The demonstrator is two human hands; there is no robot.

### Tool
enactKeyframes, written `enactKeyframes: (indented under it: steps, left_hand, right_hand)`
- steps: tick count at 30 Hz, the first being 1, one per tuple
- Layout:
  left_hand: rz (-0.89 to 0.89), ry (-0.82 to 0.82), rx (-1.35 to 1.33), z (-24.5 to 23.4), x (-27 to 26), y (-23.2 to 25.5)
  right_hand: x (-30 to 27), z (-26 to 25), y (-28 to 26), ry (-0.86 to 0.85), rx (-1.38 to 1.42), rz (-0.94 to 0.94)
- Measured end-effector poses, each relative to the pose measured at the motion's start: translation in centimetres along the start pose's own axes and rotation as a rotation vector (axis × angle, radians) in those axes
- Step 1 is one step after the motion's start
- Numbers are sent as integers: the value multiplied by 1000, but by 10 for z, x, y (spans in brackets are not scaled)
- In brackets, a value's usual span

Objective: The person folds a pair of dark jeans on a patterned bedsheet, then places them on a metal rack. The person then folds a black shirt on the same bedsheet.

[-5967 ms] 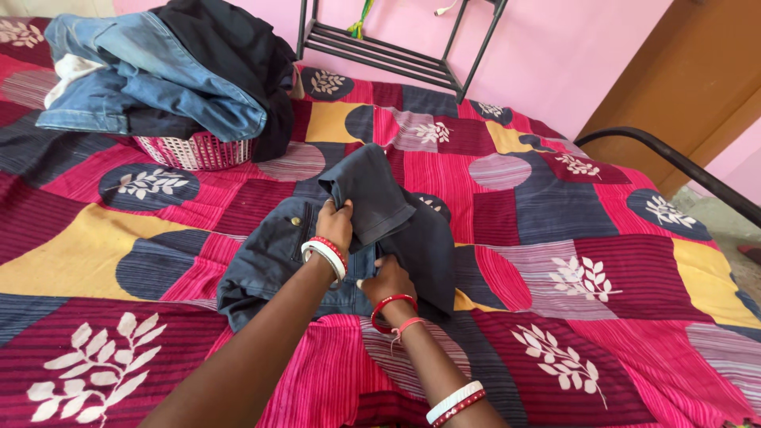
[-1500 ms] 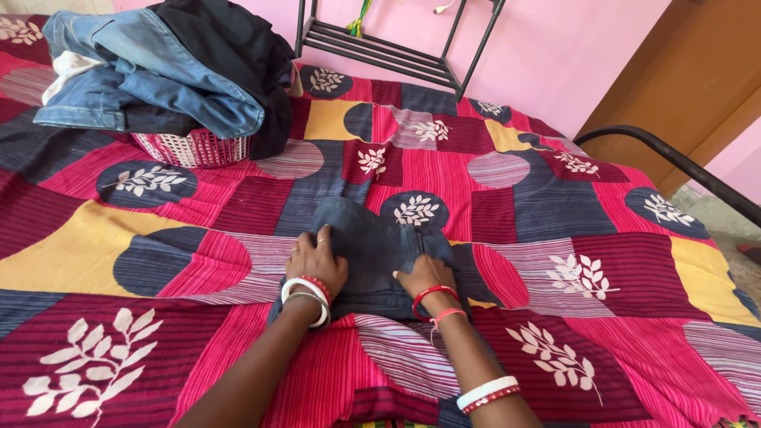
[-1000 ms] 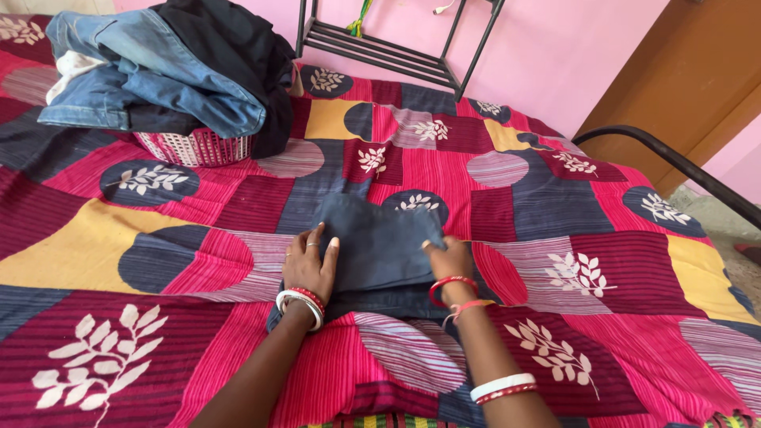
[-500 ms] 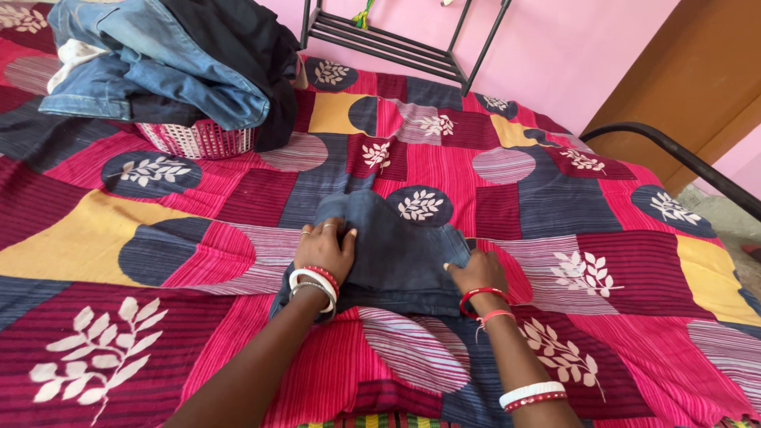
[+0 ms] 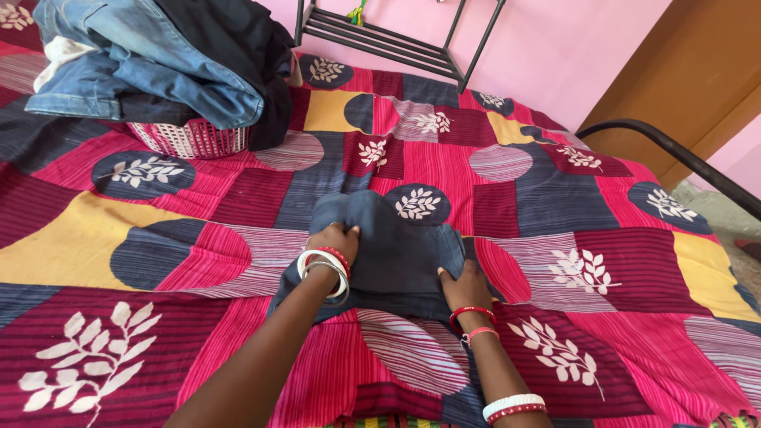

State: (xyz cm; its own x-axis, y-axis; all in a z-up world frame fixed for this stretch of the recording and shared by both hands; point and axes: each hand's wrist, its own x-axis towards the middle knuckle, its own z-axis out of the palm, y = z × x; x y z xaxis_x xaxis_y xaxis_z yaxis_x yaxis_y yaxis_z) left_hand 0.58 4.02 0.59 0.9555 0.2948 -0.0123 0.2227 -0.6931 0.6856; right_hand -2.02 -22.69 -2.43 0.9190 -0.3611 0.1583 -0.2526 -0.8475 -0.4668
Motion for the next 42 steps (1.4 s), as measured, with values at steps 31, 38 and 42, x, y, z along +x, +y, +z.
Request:
enactKeyframes:
  steps: [31, 38, 42]
  left_hand:
    - [250, 126, 219, -50, -25, -7]
    - [490, -62, 647, -51, -42, 20]
    - [417, -154, 642, -37, -36, 5]
  right_hand:
    - [9, -33, -56, -167, -9, 83]
    - [13, -20, -72, -109, -53, 99]
    - [20, -21, -84, -103, -97, 46]
